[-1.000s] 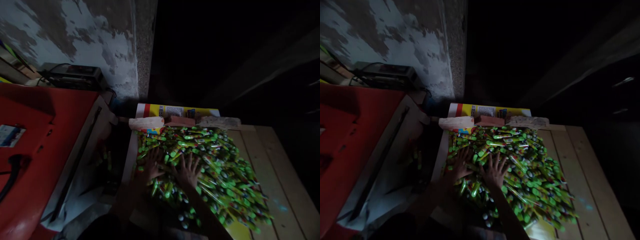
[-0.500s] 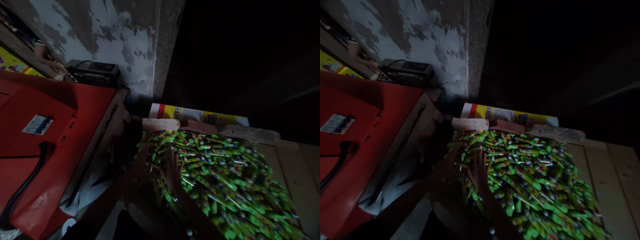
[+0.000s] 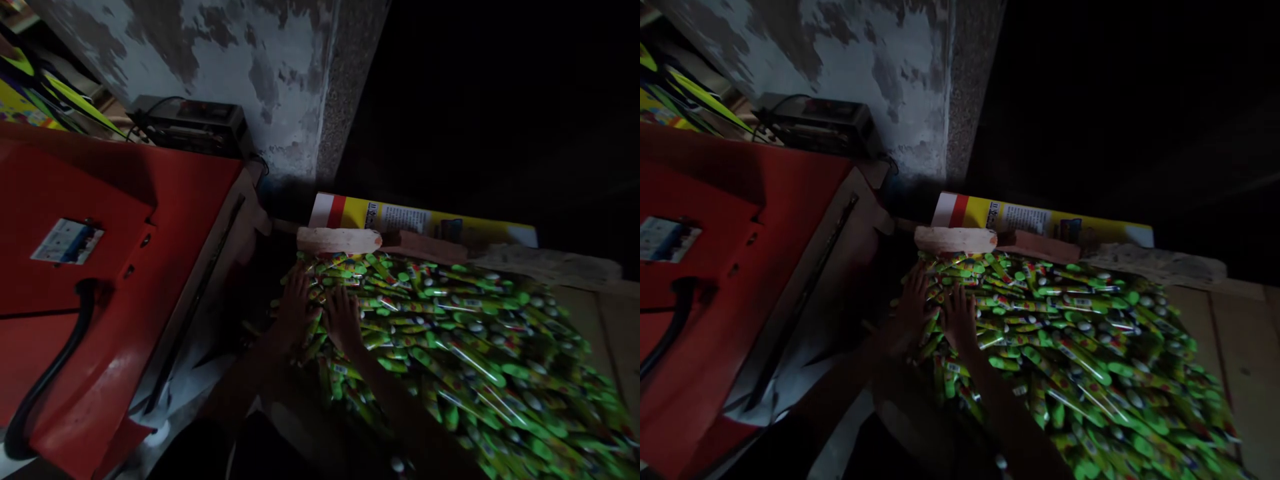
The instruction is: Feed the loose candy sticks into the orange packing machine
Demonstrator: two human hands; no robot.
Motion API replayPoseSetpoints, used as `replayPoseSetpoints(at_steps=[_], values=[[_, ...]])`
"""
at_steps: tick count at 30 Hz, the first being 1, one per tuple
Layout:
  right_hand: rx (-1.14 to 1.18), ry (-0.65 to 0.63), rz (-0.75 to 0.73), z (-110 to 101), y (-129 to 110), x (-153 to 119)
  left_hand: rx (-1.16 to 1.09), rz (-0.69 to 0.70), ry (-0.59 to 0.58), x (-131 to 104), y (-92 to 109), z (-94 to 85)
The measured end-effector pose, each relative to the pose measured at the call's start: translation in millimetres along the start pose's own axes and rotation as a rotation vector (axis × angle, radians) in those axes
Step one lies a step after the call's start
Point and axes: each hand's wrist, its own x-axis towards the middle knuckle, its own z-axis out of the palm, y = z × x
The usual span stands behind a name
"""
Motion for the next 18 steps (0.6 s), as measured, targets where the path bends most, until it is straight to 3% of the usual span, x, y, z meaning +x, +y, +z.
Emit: replayPoseSetpoints(at_steps=[3,6,8,10,15,18], values=[[0.053,0.02,-0.058,-3,5,30,-0.009,-0.052,0.052,3,-9,-6.8],[0.054,0.046,-0.031,-5,18,74,-0.05,-0.152,0.137,8,-11,-11.2],[0.036,0.043,-0.001,-2,21,88,-0.057,-0.2,0.179,9,-8,-10.8],[0.027,0.018,-0.006,4,13,84,-0.035,-0.177,0.177,6,-2,-6.8],[0.054,-0.086,-0.074,10,-17,37,0.028,-0.118,0.098,-21,18,11.2],[0.029,-0.007,-0.038,-3,4,19,0.059,-0.115,0.106,-32,16,17.2]])
